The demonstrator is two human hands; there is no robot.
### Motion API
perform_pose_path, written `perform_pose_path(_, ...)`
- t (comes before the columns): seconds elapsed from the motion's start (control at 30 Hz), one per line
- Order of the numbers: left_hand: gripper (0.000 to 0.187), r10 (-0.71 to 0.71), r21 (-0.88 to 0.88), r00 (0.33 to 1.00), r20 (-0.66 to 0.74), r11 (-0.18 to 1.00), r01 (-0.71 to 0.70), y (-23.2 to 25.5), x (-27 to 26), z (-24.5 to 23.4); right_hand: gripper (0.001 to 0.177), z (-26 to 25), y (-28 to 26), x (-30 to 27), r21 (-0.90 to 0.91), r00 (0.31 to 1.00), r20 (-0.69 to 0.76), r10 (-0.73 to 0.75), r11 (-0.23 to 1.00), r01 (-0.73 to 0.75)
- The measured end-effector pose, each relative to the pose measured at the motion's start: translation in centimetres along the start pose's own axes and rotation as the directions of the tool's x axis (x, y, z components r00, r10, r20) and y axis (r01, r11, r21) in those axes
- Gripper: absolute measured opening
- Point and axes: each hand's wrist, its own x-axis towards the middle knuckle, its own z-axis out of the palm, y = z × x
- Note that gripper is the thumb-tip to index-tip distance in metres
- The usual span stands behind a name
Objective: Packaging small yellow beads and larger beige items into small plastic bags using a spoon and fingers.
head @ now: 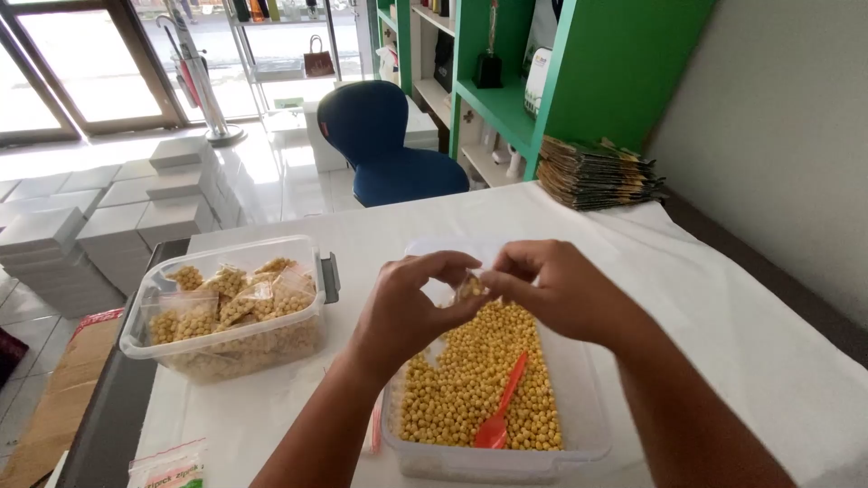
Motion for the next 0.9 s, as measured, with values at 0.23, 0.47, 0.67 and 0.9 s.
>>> perform_pose_path(0.23,0.037,-0.022,0.019,1.000,0.017,1.000,0.022,-0.4,0.1,-0.3,0.034,1.9,0.5,-0.3,0.141,0.981,-0.154,-0.121,0.979,0.143)
perform_pose_path(0.47,0.035,-0.091,0.015,0.995,0.046,0.996,0.091,0.3,0.2,-0.4,0.012,2.5,1.3,-0.8,-0.008,0.926,-0.191,-0.324,0.944,0.329)
perform_pose_path(0.67,0.037,-0.132,0.005,0.988,0.082,0.991,0.132,1.1,0.2,-0.5,0.015,2.4,2.1,-1.2,-0.009,0.928,-0.145,-0.344,0.938,0.346)
perform_pose_path(0.9,0.045,-0.004,-0.039,0.994,0.111,0.999,0.008,1.5,0.1,-0.8,0.014,2.1,2.8,-1.3,-0.043,0.893,-0.237,-0.383,0.922,0.384)
